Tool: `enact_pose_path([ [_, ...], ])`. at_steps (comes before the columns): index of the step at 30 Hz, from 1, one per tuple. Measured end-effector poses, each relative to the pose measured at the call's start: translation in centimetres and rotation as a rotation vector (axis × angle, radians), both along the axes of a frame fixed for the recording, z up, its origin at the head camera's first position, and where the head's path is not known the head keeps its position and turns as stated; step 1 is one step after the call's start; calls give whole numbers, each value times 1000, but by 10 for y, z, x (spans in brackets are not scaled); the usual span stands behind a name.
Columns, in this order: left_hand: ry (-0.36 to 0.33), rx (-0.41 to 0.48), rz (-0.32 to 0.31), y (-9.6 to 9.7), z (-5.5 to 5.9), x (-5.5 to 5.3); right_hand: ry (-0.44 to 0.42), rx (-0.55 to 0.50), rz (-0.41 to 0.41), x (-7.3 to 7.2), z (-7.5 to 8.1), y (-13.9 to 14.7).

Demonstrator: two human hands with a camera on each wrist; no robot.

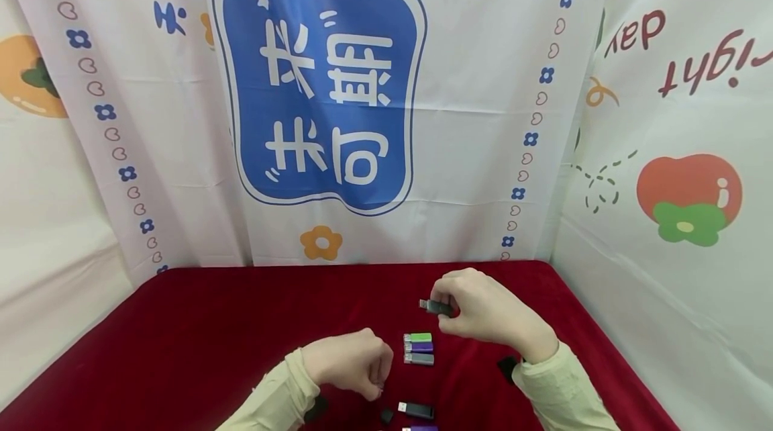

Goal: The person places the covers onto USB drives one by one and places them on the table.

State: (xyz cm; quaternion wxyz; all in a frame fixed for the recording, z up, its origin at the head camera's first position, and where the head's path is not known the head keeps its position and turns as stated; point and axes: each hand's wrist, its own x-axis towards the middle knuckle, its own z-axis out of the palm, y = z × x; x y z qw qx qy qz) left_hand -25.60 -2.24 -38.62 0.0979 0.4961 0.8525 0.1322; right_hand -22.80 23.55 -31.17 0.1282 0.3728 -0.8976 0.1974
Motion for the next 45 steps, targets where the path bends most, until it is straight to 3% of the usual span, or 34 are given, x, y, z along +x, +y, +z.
enact_pose_path([
  [4, 23, 142, -6, -12, 15, -9, 8, -2, 3, 0, 1, -1],
  [8, 123, 349, -23, -20, 26, -14, 17, -4, 25, -1, 0, -2],
  [12, 235, 512, -66, -19, 33, -12, 31, -14, 45, -2, -3, -3],
  [17, 321, 616, -122, -12, 35, -4, 24, -15, 56, -1, -7, -8],
  [22, 347, 640, -116, -8, 34, -2, 21, -6, 75, -2, -11, -15],
  [45, 308, 578, -107, -6, 29, -3, 77, 38, 63, -2, -19, -24],
])
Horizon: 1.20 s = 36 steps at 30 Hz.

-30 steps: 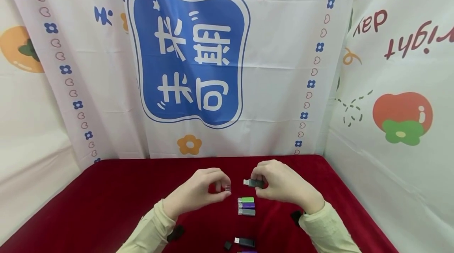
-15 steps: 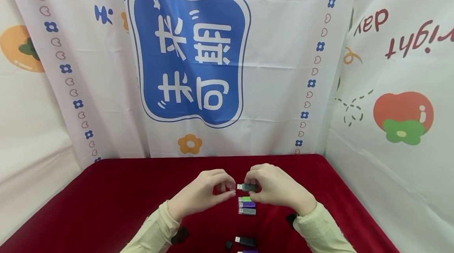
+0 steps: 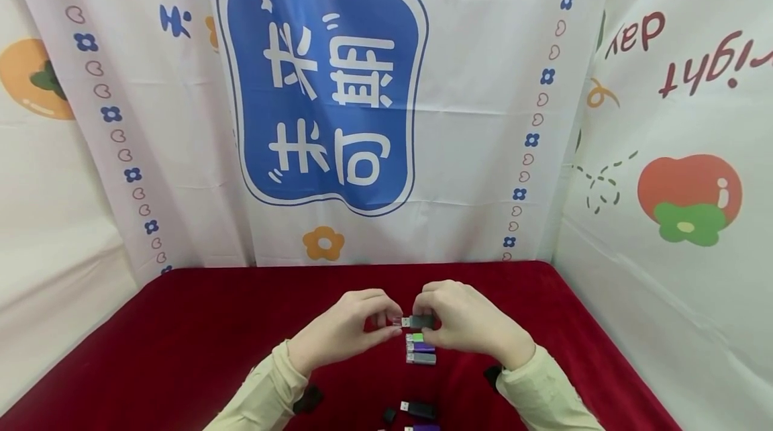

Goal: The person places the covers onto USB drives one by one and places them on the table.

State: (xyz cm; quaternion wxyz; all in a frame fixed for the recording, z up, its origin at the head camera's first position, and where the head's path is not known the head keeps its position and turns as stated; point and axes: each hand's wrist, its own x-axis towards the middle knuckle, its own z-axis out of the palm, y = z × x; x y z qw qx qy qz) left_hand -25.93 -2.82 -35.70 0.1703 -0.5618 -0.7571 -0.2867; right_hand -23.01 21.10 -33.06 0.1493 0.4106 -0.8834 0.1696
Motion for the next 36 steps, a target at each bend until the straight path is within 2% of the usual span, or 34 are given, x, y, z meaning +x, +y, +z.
enact_pose_path([
  [6, -2, -10, -4, 1, 0, 0, 15, -5, 18, -1, 0, -2],
  [15, 34, 10, 10, 2, -1, 2, -4, -45, 67, 0, -2, -5],
  [18, 46, 18, 17, 2, -1, 2, 20, -50, 78, 0, -2, -6],
  [22, 60, 25, 68, 2, 0, 3, 62, -55, 72, 0, -2, -5],
  [26, 79, 33, 179, 2, 0, 5, 82, -68, 58, 0, 0, -5],
  [29, 104, 39, 233, 2, 0, 5, 90, -84, 54, 1, 1, -5],
  [36, 158, 17, 222, 3, 1, 4, 115, -101, 60, 0, 1, -5],
])
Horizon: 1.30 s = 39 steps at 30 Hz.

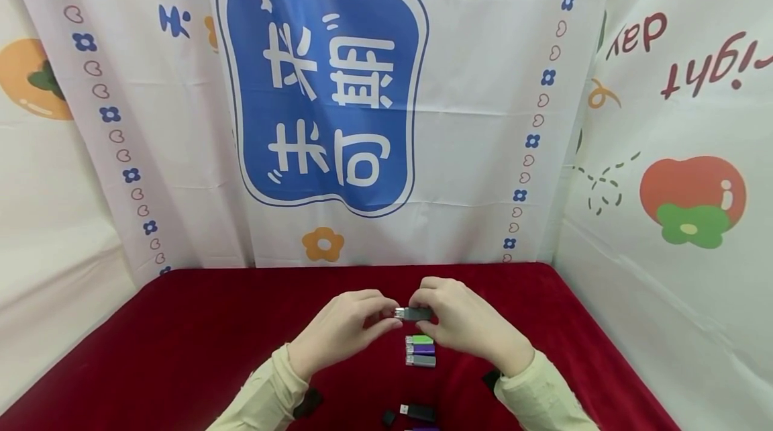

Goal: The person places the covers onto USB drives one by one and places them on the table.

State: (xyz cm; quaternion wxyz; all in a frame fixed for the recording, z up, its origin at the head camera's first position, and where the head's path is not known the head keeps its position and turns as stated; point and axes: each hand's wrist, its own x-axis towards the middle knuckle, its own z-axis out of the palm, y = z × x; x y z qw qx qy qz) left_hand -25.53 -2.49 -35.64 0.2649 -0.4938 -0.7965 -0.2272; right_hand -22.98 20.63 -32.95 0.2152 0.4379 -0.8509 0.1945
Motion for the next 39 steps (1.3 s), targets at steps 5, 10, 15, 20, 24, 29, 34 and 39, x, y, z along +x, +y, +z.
enact_pose_path([
  [5, 19, -12, -15, -2, 0, -1, 0, 2, 2, 0, -1, 0],
  [10, 42, -19, -21, -3, 0, -1, -17, 6, 1, 1, 1, 0],
  [15, 60, -30, -31, -4, 2, -1, -34, -3, 8, 3, 1, -1],
  [20, 83, -46, -38, -6, 2, -1, -48, -12, 29, 3, -1, -4],
  [24, 104, -52, -53, -7, 1, -2, -39, -20, 50, 2, -3, -6],
  [29, 130, -54, -61, -6, -1, -3, -28, -23, 55, 1, -4, -7],
  [34, 75, -79, -51, -4, -3, -3, -78, 12, 24, 2, 0, -6],
  [39, -35, -137, -49, -1, -4, -3, -199, 41, 22, 1, 2, -2],
])
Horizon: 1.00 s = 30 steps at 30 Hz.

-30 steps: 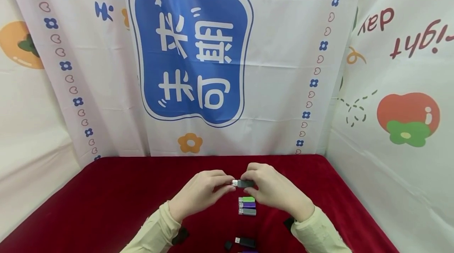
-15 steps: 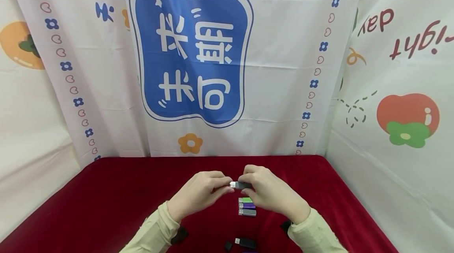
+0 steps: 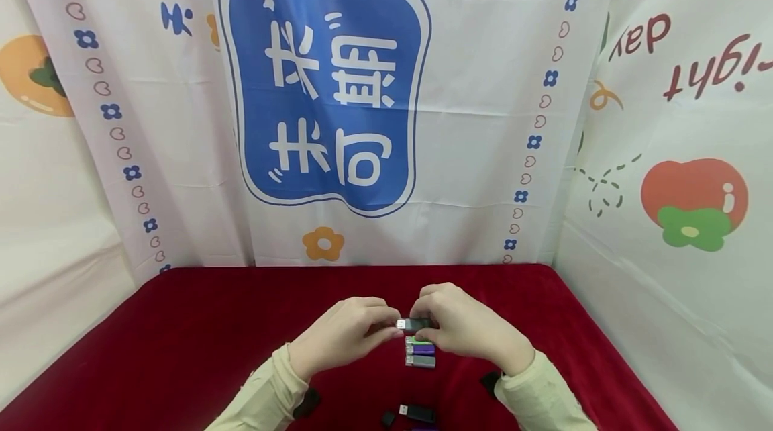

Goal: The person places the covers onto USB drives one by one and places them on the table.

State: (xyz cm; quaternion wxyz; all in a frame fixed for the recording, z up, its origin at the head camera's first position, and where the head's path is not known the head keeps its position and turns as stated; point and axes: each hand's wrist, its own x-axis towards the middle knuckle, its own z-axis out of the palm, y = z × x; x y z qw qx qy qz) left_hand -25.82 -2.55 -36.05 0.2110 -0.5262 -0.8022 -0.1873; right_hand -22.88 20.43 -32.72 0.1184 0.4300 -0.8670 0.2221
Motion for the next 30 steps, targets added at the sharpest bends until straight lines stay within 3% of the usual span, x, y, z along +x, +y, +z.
enact_pose_path([
  [10, -75, -89, 76, 0, -1, 1, -139, 17, 32, -11, -9, 6],
  [15, -72, -124, 171, -3, 1, 0, -222, 51, -9, -21, -21, 7],
  [18, -95, -123, 195, -4, 1, 0, -269, 98, -52, -26, -31, 6],
  [30, -144, -132, 212, -6, 0, 1, -264, 246, -114, -29, -61, -9],
])
